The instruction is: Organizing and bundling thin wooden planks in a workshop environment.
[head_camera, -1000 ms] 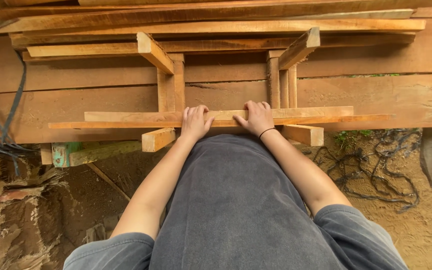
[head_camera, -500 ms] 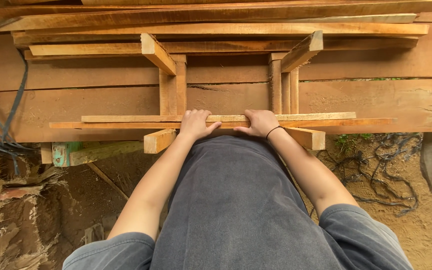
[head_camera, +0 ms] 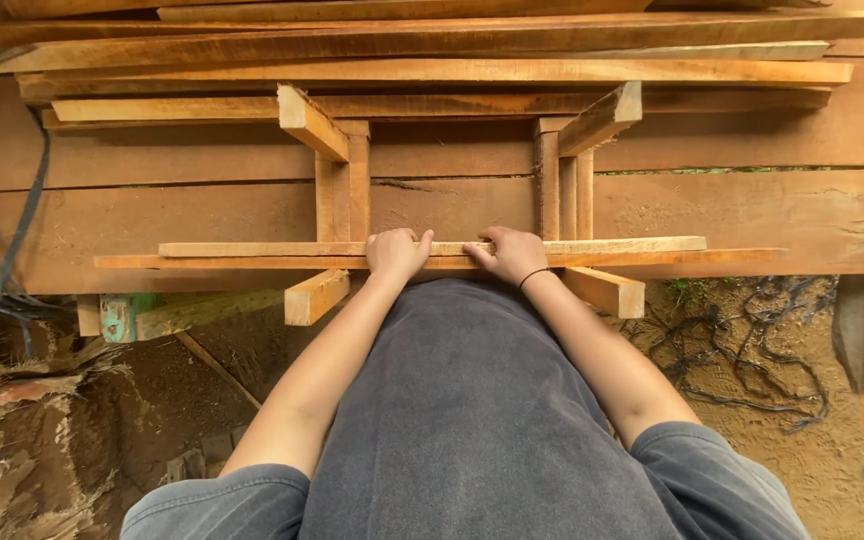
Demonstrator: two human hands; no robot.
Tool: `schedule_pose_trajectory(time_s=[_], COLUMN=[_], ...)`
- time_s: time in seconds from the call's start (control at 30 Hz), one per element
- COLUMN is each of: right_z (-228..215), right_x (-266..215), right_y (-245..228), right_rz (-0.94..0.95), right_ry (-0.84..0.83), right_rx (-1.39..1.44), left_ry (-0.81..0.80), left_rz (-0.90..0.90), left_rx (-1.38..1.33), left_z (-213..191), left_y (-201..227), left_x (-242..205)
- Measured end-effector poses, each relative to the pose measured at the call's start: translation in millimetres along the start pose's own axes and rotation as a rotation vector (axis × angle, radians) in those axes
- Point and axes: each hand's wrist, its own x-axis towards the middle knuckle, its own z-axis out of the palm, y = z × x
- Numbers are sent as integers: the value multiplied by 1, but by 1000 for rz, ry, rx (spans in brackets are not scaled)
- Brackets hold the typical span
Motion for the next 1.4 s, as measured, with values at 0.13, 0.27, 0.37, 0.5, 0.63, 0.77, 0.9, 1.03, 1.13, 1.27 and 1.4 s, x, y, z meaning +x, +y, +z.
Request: schedule_pose_trajectory(time_s=[0.13,0.27,0.37,0.5,0.63,0.77,0.9,1.03,1.13,1.27,1.4], right_z=[26,32,12,-85,-156,-165,-156,-138,-118,-105,-154], right_x=[40,93,152,194,222,233,235,251,267,262,248], right_y=[0,-7,5,1,21,47,55,74,105,120,97], right_rz=[303,286,256,307,426,418,389,404,406,331,247], right_ry=[-57,158,390,502,236,178,363,355,287,249,306], right_rx=[114,103,125,-24,-265,-351,-320,-352,-365,-428,-408], left_ry=[-91,34,121,303,124,239,371,278,154,104,108], left_rz=[-127,-68,0,288,353,312,269,224,188,145,111], left_rx=[-108,-180,-254,-8,316,336,334,331,297,270,236], left_z=[4,8,-22,-138,-200,-171,-162,-169,-169,-167,-188], left_y=[9,28,50,67,58,30,39,35,35,37,34], left_x=[35,102,164,200,231,249,254,260,258,245,242])
